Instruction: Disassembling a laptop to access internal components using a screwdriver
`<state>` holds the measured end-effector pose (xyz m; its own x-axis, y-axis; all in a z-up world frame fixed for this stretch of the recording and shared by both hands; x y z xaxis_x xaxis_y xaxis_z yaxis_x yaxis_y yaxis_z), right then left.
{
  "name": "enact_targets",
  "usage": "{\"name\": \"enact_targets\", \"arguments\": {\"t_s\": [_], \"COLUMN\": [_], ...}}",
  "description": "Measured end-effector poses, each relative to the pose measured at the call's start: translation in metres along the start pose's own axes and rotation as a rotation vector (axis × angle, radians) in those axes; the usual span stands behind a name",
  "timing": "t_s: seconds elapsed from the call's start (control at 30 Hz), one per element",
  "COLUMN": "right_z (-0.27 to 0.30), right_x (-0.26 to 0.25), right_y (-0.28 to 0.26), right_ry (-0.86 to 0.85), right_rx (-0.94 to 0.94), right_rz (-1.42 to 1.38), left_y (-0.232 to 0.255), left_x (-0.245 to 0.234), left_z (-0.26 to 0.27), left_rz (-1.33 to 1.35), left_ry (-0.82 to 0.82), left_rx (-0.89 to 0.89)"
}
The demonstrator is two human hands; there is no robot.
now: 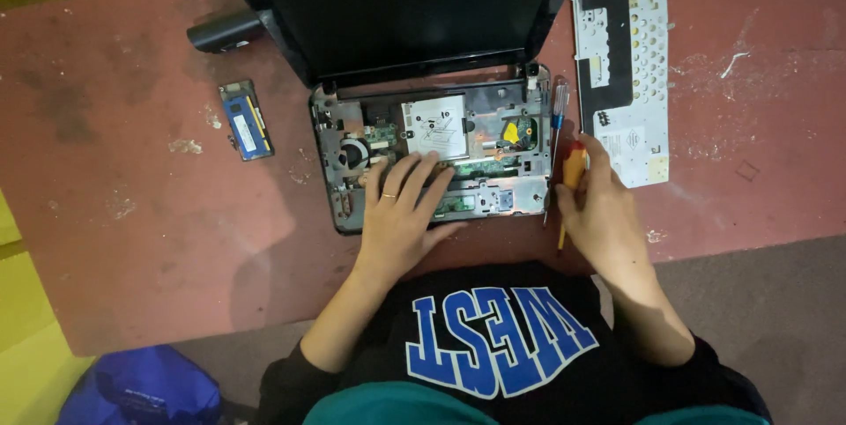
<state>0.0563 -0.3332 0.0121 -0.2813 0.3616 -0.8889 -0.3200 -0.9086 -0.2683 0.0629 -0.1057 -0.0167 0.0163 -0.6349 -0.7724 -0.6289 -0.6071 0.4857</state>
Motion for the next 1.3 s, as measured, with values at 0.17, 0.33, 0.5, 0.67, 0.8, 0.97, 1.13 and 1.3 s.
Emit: {"name": "enact_targets", "arguments": {"t_s": [0.17, 0.33, 0.5, 0.67, 0.8, 0.97, 1.13, 1.3], "right_z": [0.008, 0.014, 0.017, 0.025, 0.03, 0.047, 0.052, 0.04], "right_x": [-0.016, -0.037, -0.032, -0.034, -0.035, -0.038, 0.006, 0.035], "right_y": [-0.002, 0.006, 0.011, -0.003, -0.007, -0.026, 0.004, 0.005], "right_ry": [0.063, 0.177, 0.24, 0.307, 0.435, 0.946, 1.148, 0.903], "right_rx": [-0.055, 0.005, -0.003, -0.125, -0.283, -0.722, -0.648, -0.816], "right_rz": [-0.234, -0.342, -0.498, -0.608, -0.643, -0.501, -0.251, -0.586], "left_y": [0.002, 0.0, -0.002, -0.004, -0.002, 0.0, 0.0, -0.001], "left_x": [-0.003, -0.007, -0.007, -0.004, -0.006, -0.008, -0.01, -0.009], "left_z": [0.001, -0.001, -0.004, -0.001, -0.002, -0.002, -0.005, -0.001], "left_rz": [0.021, 0.007, -0.048, -0.033, -0.038, -0.056, -0.025, 0.016], "left_ry": [0.039, -0.039, -0.104, -0.121, -0.106, -0.084, 0.025, 0.127], "left_rx": [-0.006, -0.021, -0.007, 0.006, 0.01, -0.034, -0.026, 0.016]}}
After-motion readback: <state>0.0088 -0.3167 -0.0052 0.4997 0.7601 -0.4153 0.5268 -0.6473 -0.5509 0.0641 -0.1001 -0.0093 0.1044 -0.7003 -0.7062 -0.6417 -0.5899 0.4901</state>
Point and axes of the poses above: each hand's wrist, its own z-axis away from the middle knuckle, its own x-axis out of the palm, y = z × x, the point moved 6 cm from there along -z, towards the middle knuckle, and after that the axes turned 10 degrees about z, right-handed, at the moved point
